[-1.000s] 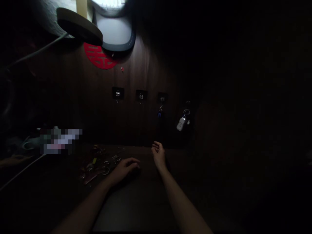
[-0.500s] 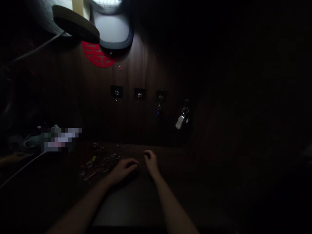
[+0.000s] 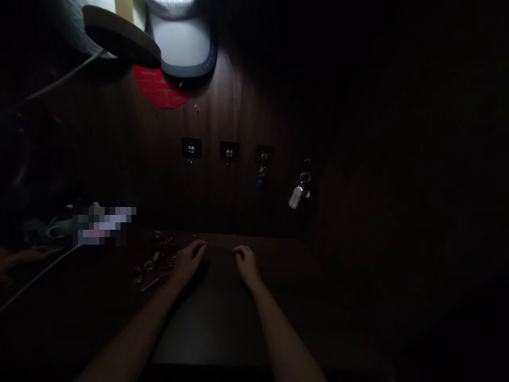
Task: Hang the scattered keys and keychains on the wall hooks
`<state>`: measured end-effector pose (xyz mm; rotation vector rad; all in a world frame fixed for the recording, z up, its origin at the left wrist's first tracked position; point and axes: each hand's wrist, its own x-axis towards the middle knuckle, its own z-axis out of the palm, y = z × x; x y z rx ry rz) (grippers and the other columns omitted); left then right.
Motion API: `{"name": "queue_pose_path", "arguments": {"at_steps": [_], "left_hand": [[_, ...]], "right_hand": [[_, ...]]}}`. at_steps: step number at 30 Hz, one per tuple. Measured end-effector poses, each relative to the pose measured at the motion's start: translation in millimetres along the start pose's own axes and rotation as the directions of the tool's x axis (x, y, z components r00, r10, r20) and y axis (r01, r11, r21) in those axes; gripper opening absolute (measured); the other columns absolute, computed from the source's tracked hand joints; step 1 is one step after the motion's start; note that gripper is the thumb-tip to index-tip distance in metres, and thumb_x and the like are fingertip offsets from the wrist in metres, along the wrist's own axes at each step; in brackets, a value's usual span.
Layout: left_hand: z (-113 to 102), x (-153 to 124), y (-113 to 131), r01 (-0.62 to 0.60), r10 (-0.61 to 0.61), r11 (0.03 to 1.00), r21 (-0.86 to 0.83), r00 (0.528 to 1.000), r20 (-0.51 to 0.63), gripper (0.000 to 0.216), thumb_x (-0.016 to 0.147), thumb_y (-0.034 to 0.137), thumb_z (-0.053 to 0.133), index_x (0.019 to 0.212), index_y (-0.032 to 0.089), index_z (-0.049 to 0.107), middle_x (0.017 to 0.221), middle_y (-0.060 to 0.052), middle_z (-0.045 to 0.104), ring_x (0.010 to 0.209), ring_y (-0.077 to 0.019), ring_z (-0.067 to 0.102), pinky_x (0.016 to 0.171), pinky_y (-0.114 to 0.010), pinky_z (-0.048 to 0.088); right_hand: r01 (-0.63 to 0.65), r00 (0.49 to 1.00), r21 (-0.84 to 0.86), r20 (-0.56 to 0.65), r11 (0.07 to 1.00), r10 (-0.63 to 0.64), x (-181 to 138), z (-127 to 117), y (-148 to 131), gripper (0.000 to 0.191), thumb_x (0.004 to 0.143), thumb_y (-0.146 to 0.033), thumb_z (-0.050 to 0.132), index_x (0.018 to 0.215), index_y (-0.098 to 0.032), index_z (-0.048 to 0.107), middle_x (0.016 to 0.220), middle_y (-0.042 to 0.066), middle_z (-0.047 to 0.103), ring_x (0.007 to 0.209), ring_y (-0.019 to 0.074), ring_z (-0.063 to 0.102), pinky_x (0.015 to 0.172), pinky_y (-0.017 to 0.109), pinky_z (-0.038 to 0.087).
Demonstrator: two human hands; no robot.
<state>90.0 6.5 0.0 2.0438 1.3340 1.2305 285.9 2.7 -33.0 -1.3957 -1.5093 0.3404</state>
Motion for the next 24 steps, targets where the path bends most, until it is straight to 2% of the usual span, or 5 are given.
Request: {"name": "queue_pose_path", "arguments": {"at_steps": [5, 10, 13, 18, 24], "left_hand": [[-17, 5, -7, 0.151, -0.109, 0.940, 0.307, 0.983, -0.149, 0.029, 0.085, 0.020, 0.037, 0.105, 0.021, 0.057, 0.104, -0.005, 0.065, 0.095, -0.0201, 0.059, 0.082, -0.031, 0.043], [-24, 5, -17, 0.204, -0.161, 0.756, 0.622, 0.979, -0.125, 0.032, 0.083, 0.018, 0.038, 0.107, 0.018, 0.059, 0.107, -0.011, 0.062, 0.100, -0.0266, 0.054, 0.082, -0.039, 0.042], [-23, 3, -21, 0.198, -0.199, 0.705, 0.681, 0.977, -0.078, 0.030, 0.083, 0.021, 0.040, 0.104, 0.018, 0.061, 0.108, -0.012, 0.061, 0.102, -0.0286, 0.052, 0.079, -0.041, 0.042], [-21, 2, -21, 0.170, -0.193, 0.714, 0.679, 0.980, -0.044, 0.030, 0.085, 0.028, 0.040, 0.106, 0.019, 0.061, 0.110, -0.011, 0.060, 0.102, -0.0285, 0.051, 0.079, -0.041, 0.042], [-20, 1, -18, 0.114, -0.166, 0.739, 0.664, 0.986, 0.015, 0.033, 0.083, 0.020, 0.043, 0.110, 0.023, 0.060, 0.111, -0.009, 0.061, 0.104, -0.0261, 0.051, 0.081, -0.037, 0.041]], "right_hand": [[-0.005, 0.999, -0.006, 0.035, 1.000, 0.006, -1, -2, -4, 0.020, 0.071, -0.019, 0.045, 0.074, -0.022, 0.064, 0.081, 0.003, 0.063, 0.083, 0.0185, 0.059, 0.080, 0.032, 0.044], [0.001, 0.999, -0.013, 0.044, 1.000, -0.001, -1, -2, -2, 0.019, 0.070, -0.020, 0.045, 0.074, -0.022, 0.064, 0.081, 0.003, 0.062, 0.084, 0.0183, 0.059, 0.081, 0.032, 0.043], [0.008, 0.999, -0.006, 0.043, 1.000, -0.008, 0, -1, -1, 0.019, 0.071, -0.020, 0.045, 0.075, -0.022, 0.064, 0.082, 0.003, 0.062, 0.083, 0.0179, 0.059, 0.080, 0.031, 0.043], [0.006, 0.999, -0.025, 0.045, 1.000, -0.005, 0, 0, -1, 0.019, 0.070, -0.019, 0.046, 0.074, -0.021, 0.064, 0.082, 0.003, 0.063, 0.083, 0.0180, 0.059, 0.080, 0.032, 0.044], [0.011, 0.998, -0.045, 0.058, 0.999, -0.009, -1, -1, -4, 0.019, 0.071, -0.018, 0.047, 0.074, -0.022, 0.064, 0.080, 0.002, 0.062, 0.082, 0.0176, 0.059, 0.079, 0.032, 0.044]]}}
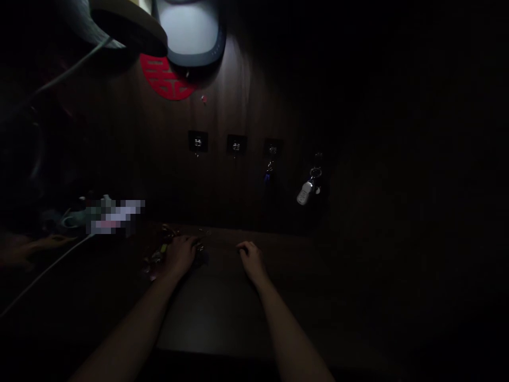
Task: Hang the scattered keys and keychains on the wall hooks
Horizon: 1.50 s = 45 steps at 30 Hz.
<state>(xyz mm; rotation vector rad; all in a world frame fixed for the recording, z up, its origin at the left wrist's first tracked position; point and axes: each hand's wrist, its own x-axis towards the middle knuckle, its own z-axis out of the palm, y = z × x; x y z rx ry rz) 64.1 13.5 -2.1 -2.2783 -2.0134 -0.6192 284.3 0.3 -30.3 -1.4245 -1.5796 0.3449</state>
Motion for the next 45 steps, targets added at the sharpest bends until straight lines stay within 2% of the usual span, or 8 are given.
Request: {"name": "queue_pose_path", "arguments": {"at_steps": [4, 13, 23, 26, 30, 33, 39, 45], "left_hand": [[3, 1, -1, -0.066, 0.066, 0.997, -0.046, 0.998, 0.013, 0.038, 0.080, 0.013, 0.043, 0.113, 0.025, 0.060, 0.113, -0.006, 0.062, 0.106, -0.0248, 0.050, 0.086, -0.038, 0.038], [9, 1, 4, -0.252, 0.286, 0.908, -0.334, 0.957, 0.055, 0.046, 0.076, 0.003, 0.037, 0.103, 0.028, 0.064, 0.112, 0.000, 0.065, 0.110, -0.0176, 0.051, 0.102, -0.040, 0.024], [11, -7, 23, -0.469, 0.541, 0.775, -0.424, 0.838, 0.063, 0.034, 0.083, 0.017, 0.036, 0.101, 0.027, 0.063, 0.106, 0.000, 0.066, 0.105, -0.0152, 0.053, 0.105, -0.039, 0.021], [14, -4, 23, -0.470, 0.511, 0.790, -0.394, 0.859, 0.000, 0.033, 0.079, 0.012, 0.040, 0.098, 0.025, 0.063, 0.104, 0.000, 0.066, 0.103, -0.0158, 0.053, 0.102, -0.037, 0.028], [15, 3, 18, -0.302, 0.286, 0.909, -0.288, 0.953, -0.098, 0.035, 0.077, 0.010, 0.043, 0.104, 0.022, 0.061, 0.118, -0.005, 0.059, 0.113, -0.0203, 0.047, 0.098, -0.037, 0.033], [16, 5, 15, -0.199, 0.189, 0.956, -0.217, 0.980, -0.065, 0.040, 0.079, 0.014, 0.044, 0.118, 0.021, 0.053, 0.129, -0.006, 0.052, 0.122, -0.0236, 0.040, 0.102, -0.042, 0.029], [15, 2, 16, -0.236, 0.256, 0.948, -0.212, 0.964, 0.071, 0.043, 0.082, 0.014, 0.040, 0.122, 0.025, 0.048, 0.131, -0.004, 0.052, 0.125, -0.0228, 0.039, 0.106, -0.051, 0.017], [20, 1, 15, -0.304, 0.360, 0.867, -0.394, 0.930, 0.075, 0.064, 0.077, 0.005, 0.037, 0.137, 0.020, 0.023, 0.128, -0.006, 0.054, 0.119, -0.0141, 0.047, 0.109, -0.042, 0.017]], "right_hand": [[0.000, 1.000, -0.006, 0.008, 1.000, 0.000, 0, 0, -1, 0.019, 0.071, -0.018, 0.046, 0.074, -0.023, 0.065, 0.080, 0.002, 0.062, 0.081, 0.0176, 0.059, 0.079, 0.032, 0.044], [0.020, 1.000, -0.076, 0.022, 0.997, -0.019, 0, 2, -1, 0.019, 0.072, -0.016, 0.047, 0.074, -0.023, 0.065, 0.081, 0.001, 0.063, 0.083, 0.0176, 0.058, 0.080, 0.031, 0.042], [0.130, 0.987, -0.184, 0.120, 0.974, -0.109, -5, 0, -14, 0.023, 0.079, -0.016, 0.045, 0.088, -0.024, 0.064, 0.091, 0.003, 0.065, 0.091, 0.0184, 0.055, 0.084, 0.034, 0.041], [0.190, 0.974, -0.167, 0.157, 0.968, -0.164, -9, 1, -20, 0.027, 0.082, -0.019, 0.045, 0.099, -0.027, 0.063, 0.101, 0.003, 0.065, 0.098, 0.0188, 0.053, 0.087, 0.036, 0.039], [0.230, 0.958, -0.150, 0.211, 0.962, -0.196, -12, 2, -22, 0.028, 0.084, -0.021, 0.044, 0.105, -0.028, 0.062, 0.106, 0.003, 0.064, 0.103, 0.0196, 0.051, 0.091, 0.038, 0.036], [0.218, 0.962, -0.143, 0.196, 0.965, -0.188, -11, 3, -21, 0.029, 0.084, -0.021, 0.042, 0.106, -0.027, 0.061, 0.109, 0.003, 0.063, 0.103, 0.0194, 0.051, 0.092, 0.038, 0.036], [0.173, 0.978, -0.158, 0.146, 0.972, -0.151, -8, 4, -16, 0.032, 0.084, -0.017, 0.040, 0.108, -0.025, 0.059, 0.108, 0.004, 0.063, 0.103, 0.0192, 0.052, 0.091, 0.036, 0.037], [0.161, 0.977, -0.164, 0.165, 0.973, -0.134, -8, 4, -17, 0.033, 0.082, -0.017, 0.043, 0.111, -0.024, 0.057, 0.112, 0.005, 0.062, 0.105, 0.0193, 0.051, 0.092, 0.036, 0.036]]}}
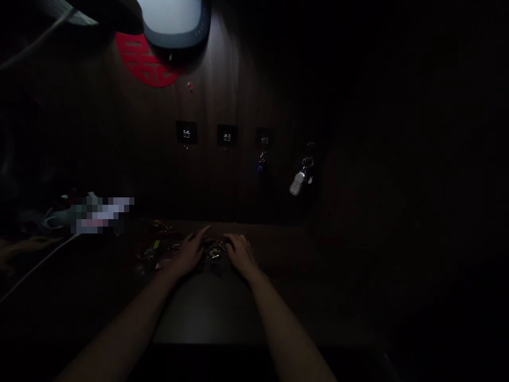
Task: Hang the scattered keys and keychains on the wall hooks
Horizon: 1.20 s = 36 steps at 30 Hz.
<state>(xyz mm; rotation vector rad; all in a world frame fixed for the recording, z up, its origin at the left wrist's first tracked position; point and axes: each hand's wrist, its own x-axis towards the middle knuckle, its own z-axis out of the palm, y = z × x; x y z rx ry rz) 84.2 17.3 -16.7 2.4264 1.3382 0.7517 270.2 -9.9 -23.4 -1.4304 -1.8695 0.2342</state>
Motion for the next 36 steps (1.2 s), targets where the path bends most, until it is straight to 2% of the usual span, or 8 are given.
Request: {"name": "queue_pose_path", "arguments": {"at_steps": [2, 5, 10, 17, 22, 28, 31, 36], "left_hand": [[2, -1, 1, -0.046, 0.047, 0.997, -0.061, 0.999, 0.020, 0.069, 0.075, 0.002, 0.036, 0.139, 0.019, 0.019, 0.126, -0.006, 0.056, 0.119, -0.0133, 0.047, 0.109, -0.040, 0.019], [4, -1, 3, -0.101, 0.106, 0.982, -0.161, 0.994, 0.023, 0.071, 0.072, -0.001, 0.035, 0.139, 0.019, 0.021, 0.126, -0.007, 0.056, 0.118, -0.0144, 0.048, 0.107, -0.038, 0.025], [6, -1, 4, -0.173, 0.173, 0.915, -0.364, 0.984, -0.032, 0.075, 0.070, -0.002, 0.034, 0.140, 0.021, 0.020, 0.136, -0.006, 0.045, 0.123, -0.0147, 0.043, 0.102, -0.033, 0.035], [10, 1, 2, -0.190, 0.174, 0.904, -0.383, 0.982, -0.077, 0.068, 0.067, -0.004, 0.034, 0.131, 0.017, 0.038, 0.134, -0.007, 0.047, 0.123, -0.0147, 0.043, 0.105, -0.034, 0.033], [9, 2, 4, -0.207, 0.170, 0.924, -0.322, 0.976, -0.138, 0.058, 0.069, -0.002, 0.039, 0.123, 0.018, 0.046, 0.127, -0.006, 0.054, 0.118, -0.0163, 0.048, 0.103, -0.034, 0.036], [7, 1, 11, -0.222, 0.179, 0.940, -0.261, 0.968, -0.179, 0.033, 0.080, 0.012, 0.046, 0.111, 0.019, 0.056, 0.111, -0.006, 0.063, 0.105, -0.0184, 0.057, 0.094, -0.035, 0.042], [8, 0, 13, -0.228, 0.182, 0.939, -0.257, 0.965, -0.190, 0.030, 0.081, 0.015, 0.047, 0.110, 0.019, 0.056, 0.110, -0.006, 0.064, 0.103, -0.0182, 0.058, 0.092, -0.033, 0.043], [8, 0, 15, -0.221, 0.176, 0.939, -0.263, 0.967, -0.184, 0.030, 0.081, 0.024, 0.052, 0.111, 0.021, 0.055, 0.112, -0.006, 0.063, 0.103, -0.0186, 0.058, 0.090, -0.032, 0.044]], "right_hand": [[0.014, 0.999, -0.010, 0.039, 1.000, -0.013, -1, -2, -2, 0.033, 0.082, -0.019, 0.045, 0.112, -0.024, 0.057, 0.113, 0.004, 0.062, 0.106, 0.0191, 0.050, 0.092, 0.036, 0.036], [0.007, 0.996, -0.064, 0.089, 0.998, -0.002, -3, -3, -6, 0.031, 0.083, -0.022, 0.048, 0.112, -0.026, 0.058, 0.114, 0.003, 0.061, 0.107, 0.0195, 0.048, 0.091, 0.037, 0.034], [-0.034, 0.994, -0.133, 0.101, 0.991, 0.047, -2, -3, -6, 0.023, 0.084, -0.022, 0.048, 0.102, -0.025, 0.061, 0.109, 0.003, 0.062, 0.104, 0.0194, 0.049, 0.088, 0.036, 0.035], [-0.112, 0.993, -0.138, 0.026, 0.984, 0.116, 3, 1, 4, 0.015, 0.080, -0.015, 0.046, 0.085, -0.022, 0.059, 0.094, 0.005, 0.063, 0.093, 0.0190, 0.051, 0.084, 0.033, 0.037], [-0.136, 0.989, 0.084, -0.046, 0.987, 0.141, 4, 0, 7, 0.013, 0.080, -0.019, 0.041, 0.084, -0.021, 0.053, 0.088, 0.004, 0.062, 0.087, 0.0183, 0.055, 0.082, 0.033, 0.040], [-0.155, 0.954, 0.422, -0.169, 0.893, 0.246, 7, -4, 2, 0.014, 0.075, -0.033, 0.045, 0.078, -0.021, 0.051, 0.075, 0.000, 0.058, 0.072, 0.0151, 0.056, 0.069, 0.028, 0.043], [-0.203, 0.936, 0.569, -0.126, 0.797, 0.328, 8, -4, -2, 0.018, 0.070, -0.037, 0.050, 0.077, -0.020, 0.052, 0.065, -0.002, 0.056, 0.061, 0.0132, 0.054, 0.058, 0.026, 0.043], [-0.270, 0.885, 0.770, -0.037, 0.578, 0.463, 13, -6, -7, 0.025, 0.061, -0.038, 0.060, 0.076, -0.020, 0.052, 0.060, -0.005, 0.057, 0.055, 0.0109, 0.054, 0.050, 0.023, 0.044]]}}
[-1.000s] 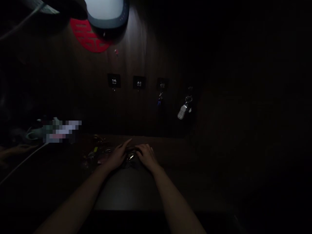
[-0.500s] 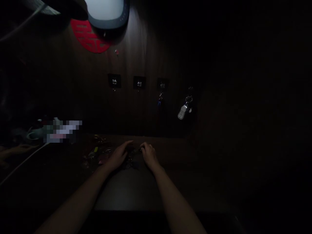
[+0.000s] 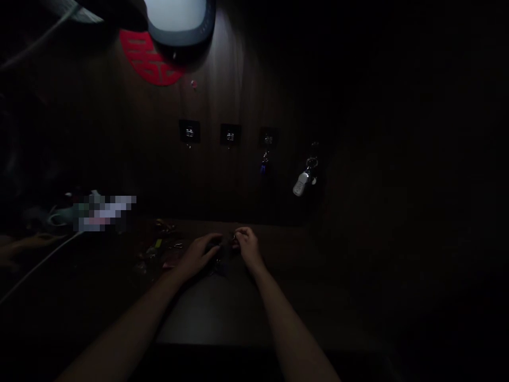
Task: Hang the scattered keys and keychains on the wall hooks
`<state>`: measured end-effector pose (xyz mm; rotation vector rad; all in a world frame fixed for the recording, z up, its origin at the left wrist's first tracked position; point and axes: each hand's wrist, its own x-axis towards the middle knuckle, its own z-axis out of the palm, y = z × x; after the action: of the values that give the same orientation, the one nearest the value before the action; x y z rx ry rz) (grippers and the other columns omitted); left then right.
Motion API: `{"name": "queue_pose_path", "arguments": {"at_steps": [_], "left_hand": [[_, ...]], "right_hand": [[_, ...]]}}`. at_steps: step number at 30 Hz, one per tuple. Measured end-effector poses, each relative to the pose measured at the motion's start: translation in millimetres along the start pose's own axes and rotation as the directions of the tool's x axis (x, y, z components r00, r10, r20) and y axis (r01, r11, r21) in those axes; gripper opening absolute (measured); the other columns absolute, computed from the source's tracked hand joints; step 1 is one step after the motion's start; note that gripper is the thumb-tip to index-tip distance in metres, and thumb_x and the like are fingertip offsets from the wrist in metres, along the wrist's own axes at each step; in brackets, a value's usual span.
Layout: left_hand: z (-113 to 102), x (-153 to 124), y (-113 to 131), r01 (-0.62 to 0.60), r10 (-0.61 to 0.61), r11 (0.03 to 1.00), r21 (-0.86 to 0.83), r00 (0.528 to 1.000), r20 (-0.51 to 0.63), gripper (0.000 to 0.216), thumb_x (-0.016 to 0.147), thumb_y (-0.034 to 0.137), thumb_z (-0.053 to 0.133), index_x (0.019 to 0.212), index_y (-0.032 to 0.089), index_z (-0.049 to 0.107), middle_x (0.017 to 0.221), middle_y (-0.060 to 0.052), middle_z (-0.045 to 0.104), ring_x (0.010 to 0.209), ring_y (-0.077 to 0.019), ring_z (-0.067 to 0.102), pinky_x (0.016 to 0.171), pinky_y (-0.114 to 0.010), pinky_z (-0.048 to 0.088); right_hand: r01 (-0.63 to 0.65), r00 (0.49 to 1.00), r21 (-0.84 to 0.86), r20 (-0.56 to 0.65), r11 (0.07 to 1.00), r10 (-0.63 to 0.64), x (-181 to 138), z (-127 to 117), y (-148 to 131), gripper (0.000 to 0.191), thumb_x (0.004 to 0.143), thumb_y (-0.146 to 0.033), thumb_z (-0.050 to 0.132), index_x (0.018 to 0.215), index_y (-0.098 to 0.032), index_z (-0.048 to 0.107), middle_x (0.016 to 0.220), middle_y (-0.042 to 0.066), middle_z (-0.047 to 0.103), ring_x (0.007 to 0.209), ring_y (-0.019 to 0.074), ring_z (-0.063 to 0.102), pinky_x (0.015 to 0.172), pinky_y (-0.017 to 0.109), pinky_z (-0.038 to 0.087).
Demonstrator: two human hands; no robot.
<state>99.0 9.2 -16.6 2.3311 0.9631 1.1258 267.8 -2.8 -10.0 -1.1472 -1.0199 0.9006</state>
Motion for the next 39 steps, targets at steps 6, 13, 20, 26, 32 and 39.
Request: {"name": "queue_pose_path", "arguments": {"at_steps": [6, 13, 20, 26, 32, 39], "left_hand": [[0, 2, 4, -0.010, 0.009, 0.997, -0.071, 1.000, -0.005, 0.034, 0.077, 0.021, 0.058, 0.111, 0.022, 0.054, 0.108, -0.003, 0.065, 0.098, -0.0172, 0.060, 0.086, -0.029, 0.045], [-6, 4, 10, 0.011, -0.014, 0.999, -0.039, 0.997, -0.080, 0.019, 0.082, 0.023, 0.051, 0.098, 0.023, 0.061, 0.098, -0.001, 0.069, 0.092, -0.0167, 0.061, 0.084, -0.028, 0.045], [-9, 5, 12, 0.079, -0.086, 0.994, -0.078, 0.992, -0.091, 0.024, 0.086, 0.032, 0.043, 0.089, 0.023, 0.065, 0.090, -0.001, 0.070, 0.086, -0.0166, 0.061, 0.081, -0.026, 0.044], [-7, 6, 8, 0.146, -0.161, 0.980, -0.138, 0.981, -0.108, 0.024, 0.085, 0.033, 0.044, 0.089, 0.021, 0.064, 0.086, 0.000, 0.069, 0.081, -0.0152, 0.061, 0.073, -0.023, 0.043], [-8, 5, 8, 0.160, -0.172, 0.977, -0.139, 0.982, -0.078, 0.027, 0.085, 0.035, 0.043, 0.087, 0.020, 0.065, 0.081, 0.001, 0.067, 0.076, -0.0144, 0.061, 0.068, -0.022, 0.043], [-7, 4, 7, 0.182, -0.189, 0.969, -0.169, 0.982, -0.023, 0.028, 0.084, 0.037, 0.045, 0.090, 0.020, 0.065, 0.087, 0.000, 0.069, 0.081, -0.0158, 0.061, 0.074, -0.024, 0.045]], "right_hand": [[-0.092, 0.996, 0.158, 0.026, 0.983, 0.089, -3, 7, -4, 0.028, 0.054, -0.034, 0.067, 0.073, -0.019, 0.054, 0.057, -0.006, 0.057, 0.052, 0.0092, 0.054, 0.047, 0.022, 0.047], [-0.108, 0.993, 0.181, 0.077, 0.978, 0.095, -4, 7, 1, 0.027, 0.056, -0.033, 0.068, 0.074, -0.019, 0.054, 0.053, -0.006, 0.056, 0.047, 0.0082, 0.053, 0.043, 0.021, 0.047], [-0.137, 0.978, 0.157, 0.176, 0.978, 0.109, -8, 8, -3, 0.030, 0.062, -0.035, 0.065, 0.086, -0.020, 0.056, 0.068, -0.002, 0.062, 0.050, 0.0102, 0.060, 0.044, 0.020, 0.044], [-0.077, 0.960, 0.033, 0.272, 0.996, 0.066, -14, 9, -10, 0.030, 0.064, -0.038, 0.064, 0.087, -0.019, 0.062, 0.073, -0.001, 0.063, 0.054, 0.0091, 0.058, 0.048, 0.021, 0.043], [0.015, 0.970, -0.162, 0.240, 0.987, 0.025, -18, 8, -10, 0.024, 0.066, -0.033, 0.062, 0.086, -0.019, 0.063, 0.074, -0.001, 0.064, 0.065, 0.0122, 0.059, 0.063, 0.026, 0.046], [0.255, 0.958, -0.326, 0.211, 0.910, -0.193, -12, 5, -4, 0.018, 0.064, -0.033, 0.061, 0.076, -0.020, 0.060, 0.078, -0.001, 0.063, 0.081, 0.0167, 0.057, 0.078, 0.030, 0.043]]}}
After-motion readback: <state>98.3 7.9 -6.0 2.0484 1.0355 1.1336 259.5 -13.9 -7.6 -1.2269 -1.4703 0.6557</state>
